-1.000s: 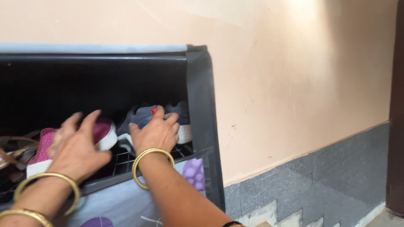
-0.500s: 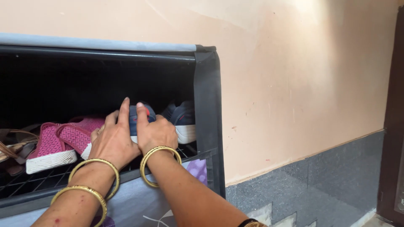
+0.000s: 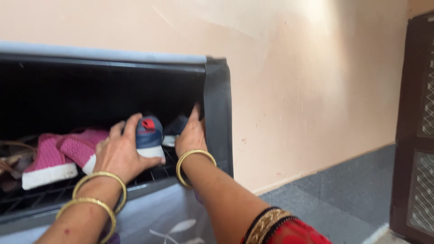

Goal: The person organizes footwear on the shelves of a fabric shoe rack by hand, moving sandals and flip-flops on a wire shelf before pulling up the fabric cover. They then rearrange sneakers and flats on the upper shelf before pulling the cover back down.

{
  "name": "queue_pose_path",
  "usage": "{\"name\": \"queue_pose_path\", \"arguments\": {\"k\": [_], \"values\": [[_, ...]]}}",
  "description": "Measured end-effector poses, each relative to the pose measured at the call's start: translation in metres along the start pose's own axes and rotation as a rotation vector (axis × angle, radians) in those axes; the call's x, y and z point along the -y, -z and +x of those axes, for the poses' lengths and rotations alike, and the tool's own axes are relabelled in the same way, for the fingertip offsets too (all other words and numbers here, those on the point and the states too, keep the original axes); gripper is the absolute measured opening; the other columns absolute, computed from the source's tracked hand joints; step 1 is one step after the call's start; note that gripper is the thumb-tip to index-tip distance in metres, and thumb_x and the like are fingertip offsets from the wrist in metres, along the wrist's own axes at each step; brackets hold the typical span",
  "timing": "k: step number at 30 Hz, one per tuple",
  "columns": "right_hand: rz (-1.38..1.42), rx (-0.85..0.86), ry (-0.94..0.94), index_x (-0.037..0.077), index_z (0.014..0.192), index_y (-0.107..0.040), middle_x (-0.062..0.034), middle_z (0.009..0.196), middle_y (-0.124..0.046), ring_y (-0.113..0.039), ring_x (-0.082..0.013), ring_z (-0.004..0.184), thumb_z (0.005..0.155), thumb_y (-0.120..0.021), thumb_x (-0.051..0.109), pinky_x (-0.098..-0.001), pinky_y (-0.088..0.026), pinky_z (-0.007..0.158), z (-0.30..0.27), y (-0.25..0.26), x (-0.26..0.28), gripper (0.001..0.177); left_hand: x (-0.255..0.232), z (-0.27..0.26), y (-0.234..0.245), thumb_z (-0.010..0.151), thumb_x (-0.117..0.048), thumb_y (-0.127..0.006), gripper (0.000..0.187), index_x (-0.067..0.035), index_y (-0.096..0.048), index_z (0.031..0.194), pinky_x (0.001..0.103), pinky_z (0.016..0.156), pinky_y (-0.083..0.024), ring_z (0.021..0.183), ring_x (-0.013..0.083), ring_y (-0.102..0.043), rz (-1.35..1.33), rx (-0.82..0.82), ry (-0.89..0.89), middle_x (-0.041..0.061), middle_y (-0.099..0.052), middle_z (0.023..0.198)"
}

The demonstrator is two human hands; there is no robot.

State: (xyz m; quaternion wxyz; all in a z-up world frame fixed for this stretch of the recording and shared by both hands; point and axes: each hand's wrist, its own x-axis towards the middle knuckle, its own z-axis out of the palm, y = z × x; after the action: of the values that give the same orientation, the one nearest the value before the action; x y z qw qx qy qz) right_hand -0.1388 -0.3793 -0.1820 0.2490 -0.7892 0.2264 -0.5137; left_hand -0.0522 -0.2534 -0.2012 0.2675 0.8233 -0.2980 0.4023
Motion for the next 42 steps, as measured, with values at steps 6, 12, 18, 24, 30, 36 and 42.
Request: {"name": "queue_pose_path", "arguments": {"k": [6, 12, 18, 24, 30, 36, 42], "values": [[0.071, 0.055, -0.005, 0.012, 0.162, -0.004, -0.0263, 0.157, -0.035, -0.036, -0.0379, 0.147, 0.075, -0.085, 0.013, -0.0392, -0.032, 0.122, 0.016, -0.033, -0.03, 0.119, 0.005, -0.003, -0.001, 0.048, -0.057, -0.097, 0.134, -0.027, -0.029, 0.16, 0.057, 0.103, -0.047, 0.126, 0.0497, -0.055, 0.062, 0.031, 0.008, 0.027, -0.044, 0.15], [-0.009, 0.014, -0.104, 0.008, 0.156, -0.018, -0.0269, 0.158, -0.035, -0.04, -0.0375, 0.145, 0.078, -0.087, 0.016, -0.0411, -0.036, 0.117, 0.036, -0.055, -0.045, 0.105, 0.004, 0.0, -0.005, 0.046, -0.061, -0.096, 0.14, -0.025, -0.026, 0.161, 0.059, 0.103, -0.046, 0.126, 0.0462, -0.056, 0.073, 0.029, 0.002, 0.025, -0.044, 0.151], [0.194, 0.201, -0.246, 0.008, 0.162, -0.017, -0.0258, 0.149, -0.053, -0.056, -0.0362, 0.137, 0.076, -0.086, 0.023, -0.0398, -0.044, 0.116, 0.044, -0.056, -0.051, 0.111, 0.002, -0.001, -0.002, 0.049, -0.065, -0.094, 0.132, -0.023, -0.033, 0.158, 0.06, 0.1, -0.048, 0.123, 0.046, -0.059, 0.072, -0.001, 0.002, 0.026, -0.049, 0.145], [0.194, 0.157, -0.196, 0.008, 0.156, -0.021, -0.0226, 0.149, -0.047, -0.052, -0.0348, 0.138, 0.062, -0.098, 0.029, -0.0385, -0.041, 0.116, 0.051, -0.062, -0.052, 0.123, 0.008, 0.0, -0.007, 0.058, -0.057, -0.094, 0.107, -0.01, -0.049, 0.143, 0.052, 0.095, -0.053, 0.112, 0.0458, -0.064, 0.013, -0.124, -0.049, 0.029, -0.058, 0.128], [0.278, 0.323, -0.301, 0.013, 0.163, -0.012, -0.0224, 0.14, -0.061, -0.068, -0.0339, 0.128, 0.05, -0.093, 0.013, -0.0399, -0.054, 0.108, 0.055, -0.068, -0.054, 0.139, 0.007, 0.001, -0.004, 0.058, -0.051, -0.096, 0.104, -0.009, -0.049, 0.141, 0.05, 0.095, -0.054, 0.111, 0.0456, -0.065, -0.015, -0.111, -0.025, 0.029, -0.06, 0.125], [0.144, 0.235, -0.232, 0.008, 0.158, -0.006, -0.0223, 0.148, -0.045, -0.048, -0.0325, 0.138, 0.052, -0.107, 0.015, -0.0401, -0.04, 0.116, 0.05, -0.062, -0.051, 0.146, -0.002, -0.006, 0.003, 0.042, -0.052, -0.101, 0.142, -0.02, -0.027, 0.159, 0.051, 0.1, -0.051, 0.124, 0.0501, -0.056, 0.013, 0.0, -0.046, 0.032, -0.043, 0.147], [0.359, 0.253, -0.262, 0.012, 0.162, -0.018, -0.0198, 0.128, -0.067, -0.08, -0.0324, 0.109, 0.058, -0.092, 0.013, -0.04, -0.066, 0.095, 0.045, -0.059, -0.048, 0.128, -0.014, -0.008, 0.009, 0.037, -0.049, -0.106, 0.155, -0.029, -0.014, 0.16, 0.053, 0.103, -0.049, 0.135, 0.0502, -0.044, 0.123, 0.134, 0.016, 0.025, -0.021, 0.16]]}}
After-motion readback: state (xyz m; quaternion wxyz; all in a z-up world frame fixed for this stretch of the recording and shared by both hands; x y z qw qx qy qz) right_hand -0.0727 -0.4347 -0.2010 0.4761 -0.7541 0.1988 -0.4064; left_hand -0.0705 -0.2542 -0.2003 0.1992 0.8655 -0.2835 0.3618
